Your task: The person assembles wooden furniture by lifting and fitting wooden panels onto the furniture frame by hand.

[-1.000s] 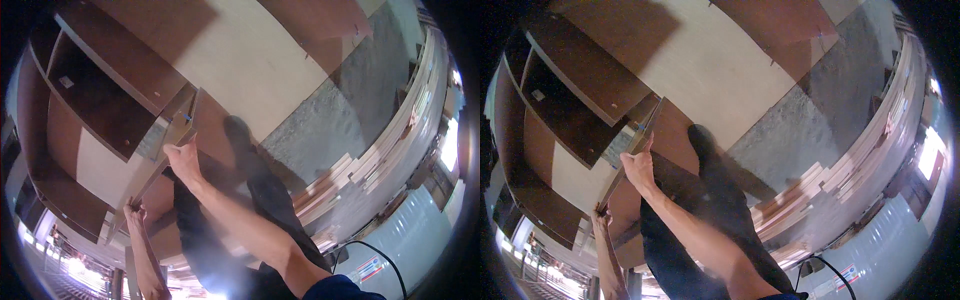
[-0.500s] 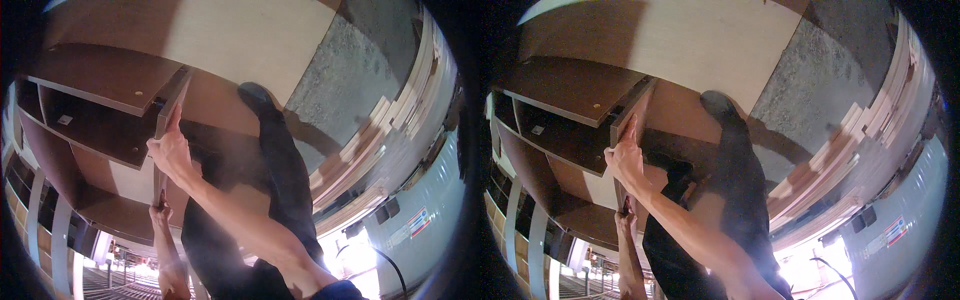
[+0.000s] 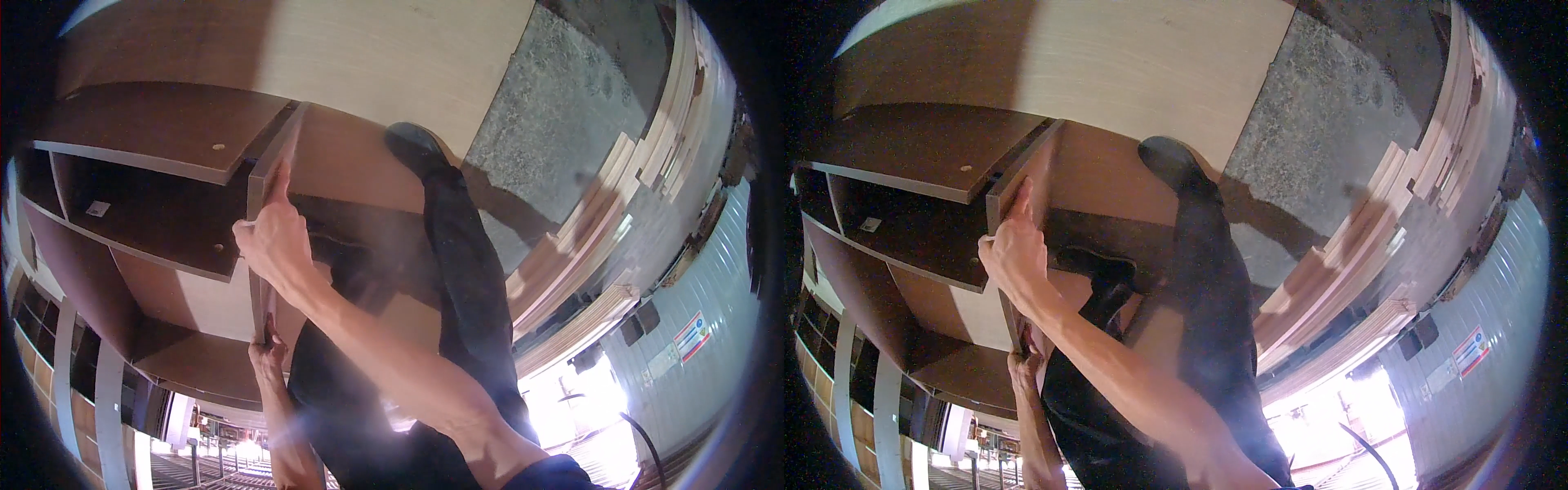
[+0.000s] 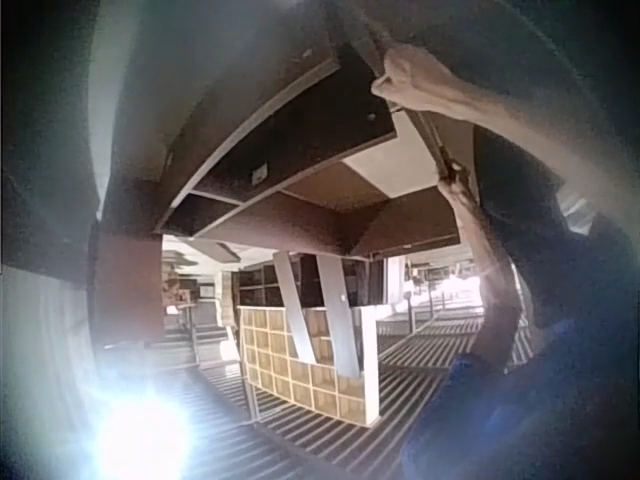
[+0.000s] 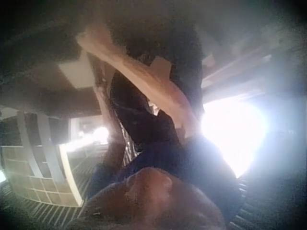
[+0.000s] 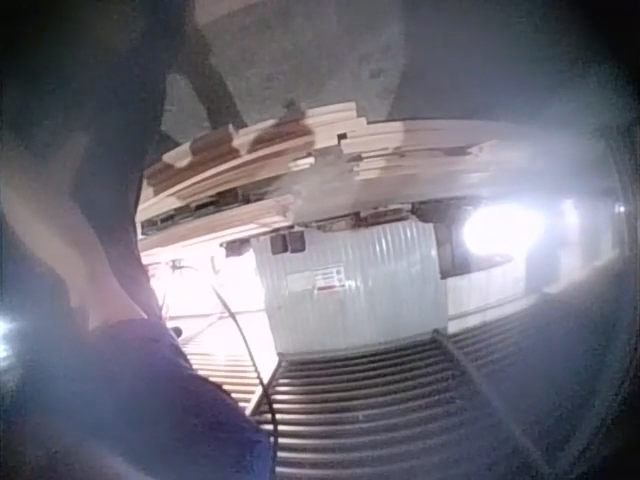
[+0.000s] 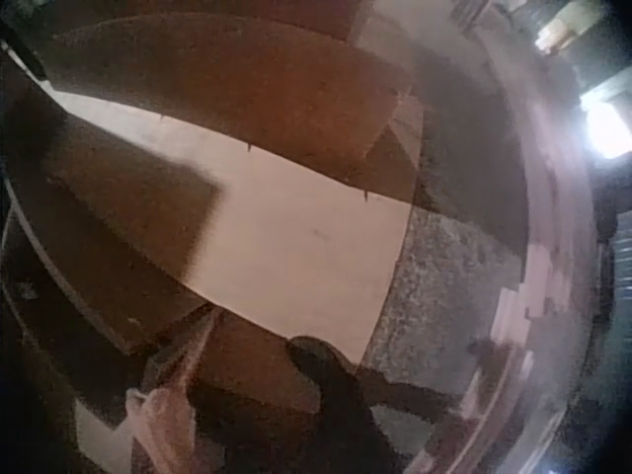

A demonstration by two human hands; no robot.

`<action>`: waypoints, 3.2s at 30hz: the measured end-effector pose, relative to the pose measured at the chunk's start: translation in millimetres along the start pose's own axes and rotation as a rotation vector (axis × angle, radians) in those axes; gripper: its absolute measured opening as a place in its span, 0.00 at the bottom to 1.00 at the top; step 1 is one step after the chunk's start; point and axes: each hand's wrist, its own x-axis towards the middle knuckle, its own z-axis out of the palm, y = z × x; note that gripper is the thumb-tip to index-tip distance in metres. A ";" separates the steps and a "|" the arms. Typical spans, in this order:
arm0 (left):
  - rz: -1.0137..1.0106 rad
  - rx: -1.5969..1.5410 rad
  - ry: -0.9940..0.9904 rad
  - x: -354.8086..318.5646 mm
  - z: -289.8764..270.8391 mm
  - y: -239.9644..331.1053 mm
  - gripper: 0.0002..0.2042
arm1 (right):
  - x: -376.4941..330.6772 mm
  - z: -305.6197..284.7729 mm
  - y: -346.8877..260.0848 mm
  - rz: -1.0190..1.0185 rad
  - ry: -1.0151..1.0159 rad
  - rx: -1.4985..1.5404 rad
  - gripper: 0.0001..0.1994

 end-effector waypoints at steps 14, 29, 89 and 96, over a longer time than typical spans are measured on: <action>0.074 -0.057 0.057 -10.2 5.2 -18.9 0.16 | 10.3 -27.5 36.6 -0.225 -0.279 0.463 0.41; 0.114 -0.230 0.052 -30.1 13.0 -33.9 0.08 | 112.2 93.3 190.3 0.179 -0.202 1.266 0.33; 0.875 1.063 -0.180 -106.0 228.7 -25.7 0.18 | -22.5 30.1 -4.5 -0.457 0.196 -0.005 0.29; 0.514 -0.026 0.480 -111.5 42.5 -27.4 0.27 | -57.5 162.0 -81.4 -0.752 -0.107 -1.125 0.41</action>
